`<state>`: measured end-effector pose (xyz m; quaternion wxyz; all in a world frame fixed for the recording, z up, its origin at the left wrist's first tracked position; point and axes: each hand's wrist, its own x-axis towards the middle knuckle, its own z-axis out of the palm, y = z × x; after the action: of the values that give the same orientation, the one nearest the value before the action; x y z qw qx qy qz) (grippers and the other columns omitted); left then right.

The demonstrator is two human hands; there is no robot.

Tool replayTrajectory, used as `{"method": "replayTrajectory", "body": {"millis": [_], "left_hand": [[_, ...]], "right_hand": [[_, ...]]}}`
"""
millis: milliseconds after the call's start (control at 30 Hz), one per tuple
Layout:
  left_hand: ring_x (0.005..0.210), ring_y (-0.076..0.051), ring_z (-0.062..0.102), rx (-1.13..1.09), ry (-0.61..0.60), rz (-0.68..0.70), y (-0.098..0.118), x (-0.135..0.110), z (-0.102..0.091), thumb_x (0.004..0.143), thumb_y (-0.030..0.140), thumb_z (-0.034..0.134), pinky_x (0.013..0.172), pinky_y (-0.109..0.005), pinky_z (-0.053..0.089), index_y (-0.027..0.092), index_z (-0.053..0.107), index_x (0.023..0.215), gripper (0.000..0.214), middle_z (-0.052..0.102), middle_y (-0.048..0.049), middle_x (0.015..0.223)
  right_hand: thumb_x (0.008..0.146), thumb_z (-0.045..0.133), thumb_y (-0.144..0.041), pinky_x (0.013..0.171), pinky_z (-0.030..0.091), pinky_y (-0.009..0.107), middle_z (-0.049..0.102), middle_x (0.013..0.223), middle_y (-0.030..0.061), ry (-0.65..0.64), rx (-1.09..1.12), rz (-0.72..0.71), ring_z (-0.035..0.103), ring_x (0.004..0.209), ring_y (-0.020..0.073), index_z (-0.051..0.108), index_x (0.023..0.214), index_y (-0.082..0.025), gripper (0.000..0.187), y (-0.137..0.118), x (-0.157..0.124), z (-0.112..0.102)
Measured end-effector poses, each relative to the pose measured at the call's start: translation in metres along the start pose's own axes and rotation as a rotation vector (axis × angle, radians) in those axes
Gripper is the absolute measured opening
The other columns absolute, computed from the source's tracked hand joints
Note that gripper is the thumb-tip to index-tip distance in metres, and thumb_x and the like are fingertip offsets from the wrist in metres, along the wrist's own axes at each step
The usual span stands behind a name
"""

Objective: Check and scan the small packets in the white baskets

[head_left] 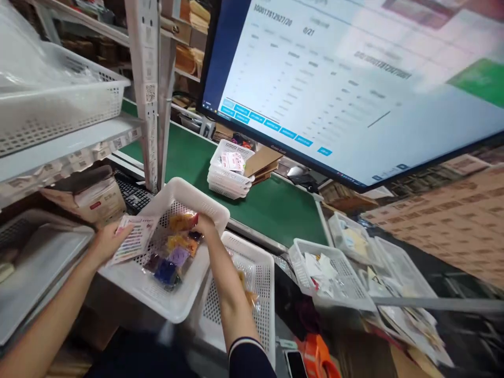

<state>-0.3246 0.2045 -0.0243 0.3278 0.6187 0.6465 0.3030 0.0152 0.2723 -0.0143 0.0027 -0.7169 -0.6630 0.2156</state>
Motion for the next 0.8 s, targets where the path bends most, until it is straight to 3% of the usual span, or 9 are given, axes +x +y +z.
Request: {"method": "replayTrajectory", "body": {"millis": [100,167,300,367,433,500,600,700,800], "left_hand": [[0.085,-0.033,0.076,-0.056,0.026,-0.049,-0.01,0.002,0.002,0.078,0.072,0.062,0.074,-0.037,0.059,0.016,0.078,0.09,0.059,0.083,-0.0132,0.09],[0.086,-0.033,0.077,-0.093,0.026,-0.07,-0.011,0.004,0.001,0.074,0.072,0.066,0.074,-0.037,0.06,0.018,0.078,0.089,0.058,0.083,-0.012,0.09],[0.086,-0.033,0.077,-0.164,0.03,-0.072,-0.014,0.009,0.002,0.071,0.073,0.07,0.077,-0.037,0.062,0.019,0.076,0.084,0.055,0.081,-0.0098,0.086],[0.085,-0.032,0.077,-0.195,0.029,-0.068,-0.018,0.01,0.004,0.07,0.071,0.072,0.077,-0.037,0.062,0.019,0.076,0.085,0.054,0.08,-0.0096,0.086],[0.086,-0.033,0.077,-0.196,0.037,-0.057,-0.022,0.012,0.006,0.07,0.069,0.072,0.078,-0.038,0.063,0.019,0.077,0.087,0.053,0.08,-0.01,0.087],[0.087,-0.033,0.077,-0.18,0.049,-0.038,-0.026,0.014,0.008,0.072,0.067,0.072,0.078,-0.039,0.063,0.02,0.078,0.088,0.05,0.081,-0.01,0.089],[0.086,-0.031,0.077,-0.171,0.07,-0.014,-0.036,0.015,0.011,0.075,0.062,0.073,0.078,-0.037,0.063,0.02,0.079,0.088,0.044,0.08,-0.0082,0.088],[0.087,-0.03,0.077,-0.21,0.09,-0.016,-0.048,0.015,0.014,0.077,0.059,0.075,0.081,-0.037,0.064,0.021,0.08,0.088,0.04,0.08,-0.0072,0.087],[0.09,-0.031,0.078,-0.244,0.099,-0.019,-0.056,0.015,0.018,0.078,0.057,0.077,0.085,-0.038,0.065,0.02,0.081,0.091,0.039,0.081,-0.008,0.092]], "right_hand": [[0.091,0.081,-0.014,0.1,0.06,0.042,0.079,0.12,0.016,0.058,-0.019,0.135,0.074,0.113,0.0285,0.074,0.115,-0.011,0.026,-0.011,-0.005,-0.001],[0.094,0.073,-0.014,0.104,0.057,0.041,0.078,0.124,0.0178,0.136,-0.009,0.187,0.073,0.119,0.0299,0.073,0.122,-0.012,0.028,-0.01,-0.027,-0.006],[0.106,0.056,-0.034,0.111,0.053,0.041,0.072,0.139,0.0162,0.379,0.054,0.254,0.068,0.129,0.0274,0.058,0.148,-0.015,0.046,0.031,-0.127,-0.012],[0.103,0.056,-0.051,0.104,0.057,0.05,0.074,0.128,0.0198,0.643,0.169,0.297,0.071,0.116,0.0332,0.058,0.147,-0.012,0.059,0.06,-0.179,-0.01],[0.095,0.06,-0.064,0.109,0.052,0.062,0.068,0.136,0.0281,0.802,0.167,0.354,0.065,0.127,0.0429,0.057,0.147,-0.008,0.077,0.077,-0.205,-0.005],[0.092,0.064,-0.065,0.116,0.048,0.062,0.06,0.15,0.0296,0.788,0.255,0.329,0.058,0.14,0.0437,0.052,0.153,-0.008,0.084,0.068,-0.192,0.003],[0.094,0.071,-0.052,0.115,0.053,0.048,0.063,0.151,0.0217,0.454,0.49,0.197,0.063,0.139,0.0331,0.042,0.16,-0.014,0.081,0.017,-0.116,0.013],[0.083,0.088,-0.044,0.118,0.049,0.056,0.058,0.153,0.0336,0.172,0.307,0.322,0.057,0.145,0.0447,0.045,0.157,-0.003,0.095,-0.034,-0.031,0.021],[0.079,0.093,-0.028,0.114,0.052,0.053,0.06,0.151,0.0358,0.11,0.272,0.333,0.06,0.14,0.0452,0.045,0.156,0.001,0.095,-0.053,0.013,0.032]]}}
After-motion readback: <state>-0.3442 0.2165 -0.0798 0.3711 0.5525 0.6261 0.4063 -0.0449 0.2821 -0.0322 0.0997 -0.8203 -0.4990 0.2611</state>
